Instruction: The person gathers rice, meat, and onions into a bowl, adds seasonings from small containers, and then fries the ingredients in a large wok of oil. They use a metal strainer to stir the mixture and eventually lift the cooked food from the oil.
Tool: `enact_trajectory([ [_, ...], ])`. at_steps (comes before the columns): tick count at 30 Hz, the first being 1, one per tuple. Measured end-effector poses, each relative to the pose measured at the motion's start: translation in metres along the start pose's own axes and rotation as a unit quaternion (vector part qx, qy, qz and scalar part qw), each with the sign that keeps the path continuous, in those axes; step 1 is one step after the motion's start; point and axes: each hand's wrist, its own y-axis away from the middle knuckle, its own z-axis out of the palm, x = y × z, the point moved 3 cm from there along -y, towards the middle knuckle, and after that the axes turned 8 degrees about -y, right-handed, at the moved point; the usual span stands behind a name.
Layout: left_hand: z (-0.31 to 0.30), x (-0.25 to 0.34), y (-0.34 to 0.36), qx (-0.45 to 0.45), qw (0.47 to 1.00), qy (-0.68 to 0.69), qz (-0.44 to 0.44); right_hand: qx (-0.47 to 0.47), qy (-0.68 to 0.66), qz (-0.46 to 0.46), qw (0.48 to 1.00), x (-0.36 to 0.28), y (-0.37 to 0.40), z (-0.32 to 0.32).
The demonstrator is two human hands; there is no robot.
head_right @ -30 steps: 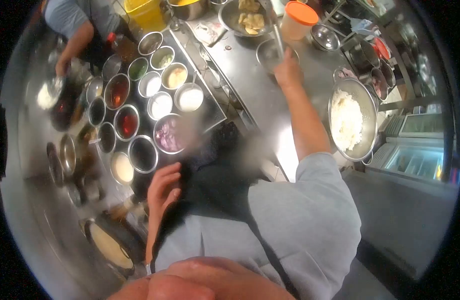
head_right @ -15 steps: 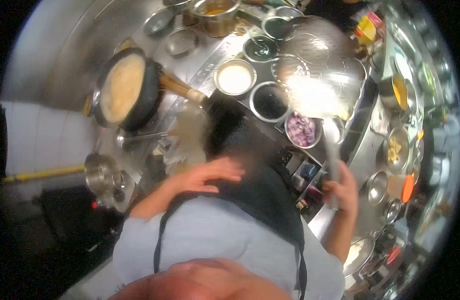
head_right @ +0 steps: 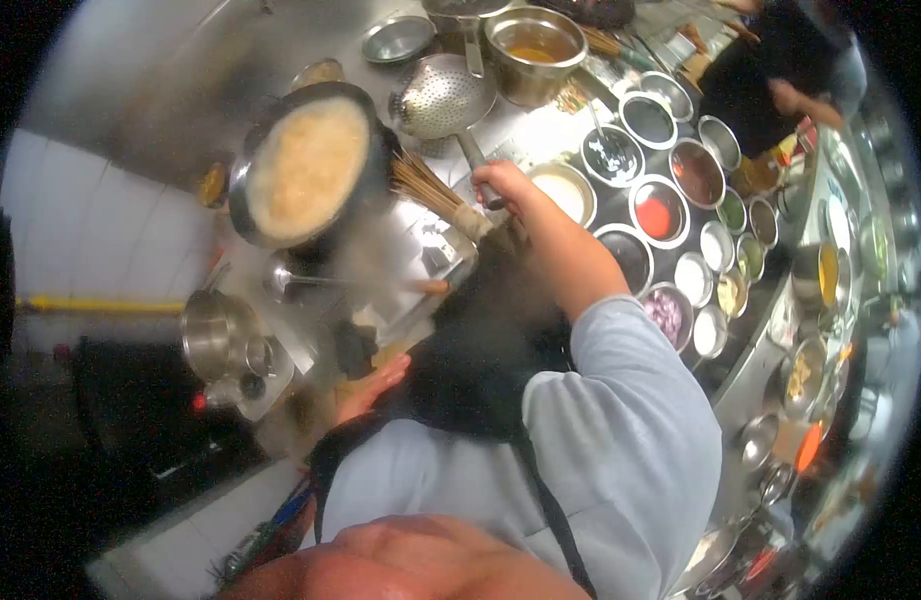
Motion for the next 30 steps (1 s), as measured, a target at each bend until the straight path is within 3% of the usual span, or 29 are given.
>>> enact_trajectory([
  [6,-0.003,0.002,-0.033,0.116,0.992,0.035,-0.020,-0.011,0.031,-0.038,0.999,0.001,-0.076,-0.028],
  [7,-0.004,0.004,-0.041,0.127,0.991,0.023,-0.036,0.083,0.213,-0.106,0.968,-0.003,-0.072,-0.038],
  [8,-0.007,0.004,-0.053,0.132,0.990,0.023,-0.036,0.170,0.385,-0.171,0.891,-0.010,-0.072,-0.042],
  [10,-0.006,0.002,-0.069,0.148,0.987,0.033,-0.058,0.182,0.241,-0.231,0.925,-0.019,-0.102,-0.068],
  [11,-0.005,0.000,-0.075,0.142,0.986,0.045,-0.078,0.137,0.035,-0.159,0.977,-0.039,-0.098,-0.061],
  [12,-0.007,-0.003,-0.084,0.147,0.982,0.057,-0.101,0.082,-0.169,-0.066,0.980,-0.076,-0.085,-0.036],
  [14,-0.011,0.015,-0.108,0.165,0.975,0.029,-0.143,-0.108,-0.281,-0.123,0.946,-0.133,-0.088,-0.007],
  [16,-0.011,0.022,-0.118,0.188,0.968,0.025,-0.167,0.000,-0.190,-0.089,0.978,-0.172,-0.096,0.002],
  [18,-0.009,0.020,-0.115,0.211,0.964,0.033,-0.159,-0.080,-0.130,-0.078,0.985,-0.177,-0.129,-0.042],
  [20,-0.009,0.015,-0.109,0.225,0.964,0.034,-0.137,-0.007,-0.012,-0.126,0.992,-0.190,-0.070,-0.017],
  [21,-0.006,0.010,-0.101,0.251,0.954,0.066,-0.151,0.056,0.110,-0.183,0.975,-0.193,-0.050,-0.008],
  [22,-0.001,0.006,-0.094,0.276,0.941,0.101,-0.167,0.051,0.118,-0.184,0.975,-0.196,-0.032,0.005],
  [23,0.000,0.007,-0.090,0.280,0.940,0.106,-0.164,0.014,0.216,-0.157,0.964,-0.198,-0.016,0.018],
  [25,-0.005,0.011,-0.084,0.282,0.942,0.074,-0.165,-0.018,0.358,-0.120,0.926,-0.192,-0.015,0.030],
  [26,-0.007,0.010,-0.080,0.282,0.943,0.073,-0.161,-0.017,0.360,-0.124,0.925,-0.185,-0.027,0.037],
  [28,-0.007,0.006,-0.069,0.272,0.951,0.043,-0.140,-0.060,0.507,-0.308,0.803,-0.175,-0.045,0.063],
  [29,-0.006,0.003,-0.062,0.274,0.952,0.040,-0.133,-0.060,0.508,-0.314,0.800,-0.172,-0.055,0.072],
  [30,-0.003,-0.003,-0.052,0.283,0.947,0.028,-0.151,-0.069,0.564,-0.315,0.760,-0.169,-0.064,0.083],
])
